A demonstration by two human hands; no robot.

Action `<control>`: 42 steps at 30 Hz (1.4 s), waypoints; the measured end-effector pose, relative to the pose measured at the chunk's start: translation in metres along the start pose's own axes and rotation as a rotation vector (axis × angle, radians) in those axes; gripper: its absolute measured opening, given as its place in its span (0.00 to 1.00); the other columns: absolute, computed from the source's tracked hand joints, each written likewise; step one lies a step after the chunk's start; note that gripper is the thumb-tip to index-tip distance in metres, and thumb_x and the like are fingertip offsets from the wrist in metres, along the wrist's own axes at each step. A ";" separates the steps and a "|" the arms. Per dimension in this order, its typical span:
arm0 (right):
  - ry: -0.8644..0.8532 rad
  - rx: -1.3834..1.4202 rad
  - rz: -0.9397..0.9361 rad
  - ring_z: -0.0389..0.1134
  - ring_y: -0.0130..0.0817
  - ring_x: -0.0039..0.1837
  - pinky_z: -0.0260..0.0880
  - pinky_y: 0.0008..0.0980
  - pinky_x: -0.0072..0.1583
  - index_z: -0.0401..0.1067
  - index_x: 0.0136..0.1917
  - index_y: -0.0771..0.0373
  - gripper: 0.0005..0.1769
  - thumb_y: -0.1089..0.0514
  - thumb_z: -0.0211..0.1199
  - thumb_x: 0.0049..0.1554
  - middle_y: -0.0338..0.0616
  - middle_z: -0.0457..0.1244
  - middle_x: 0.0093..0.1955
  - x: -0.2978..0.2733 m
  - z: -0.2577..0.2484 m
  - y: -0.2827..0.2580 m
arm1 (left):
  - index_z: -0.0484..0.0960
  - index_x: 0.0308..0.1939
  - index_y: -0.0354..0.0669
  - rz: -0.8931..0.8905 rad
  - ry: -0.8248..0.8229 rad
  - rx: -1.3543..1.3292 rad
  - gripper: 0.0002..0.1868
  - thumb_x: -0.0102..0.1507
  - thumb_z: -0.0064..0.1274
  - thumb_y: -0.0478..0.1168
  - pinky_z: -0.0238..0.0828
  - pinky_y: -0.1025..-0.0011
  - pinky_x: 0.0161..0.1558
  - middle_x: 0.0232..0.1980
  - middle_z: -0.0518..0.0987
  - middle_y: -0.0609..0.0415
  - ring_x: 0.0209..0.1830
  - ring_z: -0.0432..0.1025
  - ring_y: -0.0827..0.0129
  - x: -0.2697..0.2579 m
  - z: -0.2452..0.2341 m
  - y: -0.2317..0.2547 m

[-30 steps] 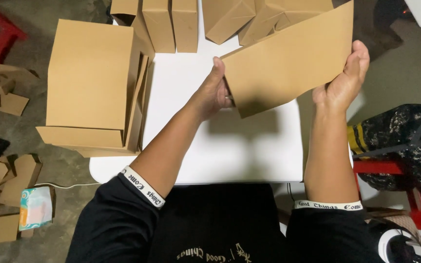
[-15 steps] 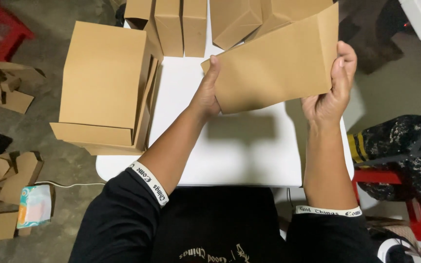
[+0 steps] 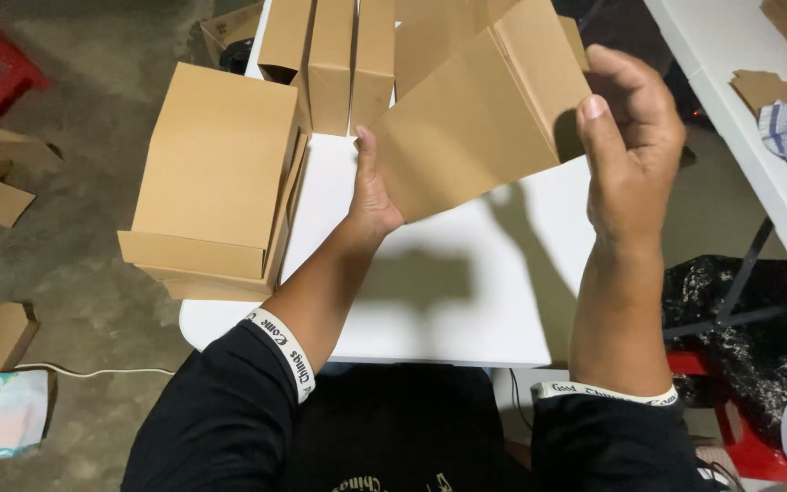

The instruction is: Folding flat cardboard templates into boxes and stacking them on a table.

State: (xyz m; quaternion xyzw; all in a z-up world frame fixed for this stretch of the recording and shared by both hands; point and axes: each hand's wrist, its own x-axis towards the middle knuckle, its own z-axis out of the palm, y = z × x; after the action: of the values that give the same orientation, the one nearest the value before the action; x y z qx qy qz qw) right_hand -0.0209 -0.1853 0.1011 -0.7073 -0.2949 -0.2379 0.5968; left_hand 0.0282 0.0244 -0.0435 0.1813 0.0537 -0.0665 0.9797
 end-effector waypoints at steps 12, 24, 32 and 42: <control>0.128 -0.395 -0.460 0.68 0.55 0.64 0.77 0.45 0.65 0.67 0.65 0.80 0.10 0.71 0.51 0.73 0.66 0.63 0.62 -0.014 0.012 -0.048 | 0.74 0.66 0.51 0.058 -0.020 0.066 0.56 0.39 0.54 0.76 0.69 0.44 0.64 0.66 0.76 0.47 0.68 0.70 0.51 0.002 -0.002 0.000; -0.114 -0.356 -0.064 0.71 0.47 0.65 0.73 0.38 0.67 0.70 0.65 0.77 0.14 0.69 0.55 0.69 0.62 0.66 0.63 0.010 -0.020 0.000 | 0.72 0.65 0.43 0.499 -0.005 0.230 0.48 0.50 0.63 0.67 0.75 0.49 0.61 0.62 0.78 0.47 0.63 0.74 0.51 0.016 -0.014 -0.016; -0.175 -0.301 0.212 0.66 0.29 0.39 0.71 0.25 0.43 0.71 0.56 0.69 0.05 0.64 0.59 0.70 0.44 0.63 0.42 0.000 -0.025 -0.020 | 0.74 0.62 0.40 0.521 0.008 0.252 0.40 0.55 0.61 0.63 0.77 0.50 0.58 0.57 0.81 0.46 0.59 0.76 0.51 0.020 -0.024 -0.018; -0.663 -0.249 0.293 0.61 0.23 0.47 0.61 0.26 0.48 0.75 0.57 0.66 0.15 0.55 0.61 0.62 0.34 0.63 0.45 0.010 -0.046 -0.006 | 0.72 0.64 0.41 0.544 -0.180 0.261 0.40 0.59 0.60 0.65 0.75 0.50 0.61 0.60 0.79 0.46 0.62 0.74 0.52 0.023 -0.029 -0.017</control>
State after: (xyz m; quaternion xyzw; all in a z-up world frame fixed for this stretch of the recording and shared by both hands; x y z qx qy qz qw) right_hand -0.0170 -0.2283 0.1205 -0.8474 -0.3368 0.0576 0.4063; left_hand 0.0459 0.0161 -0.0791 0.3065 -0.0927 0.1757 0.9309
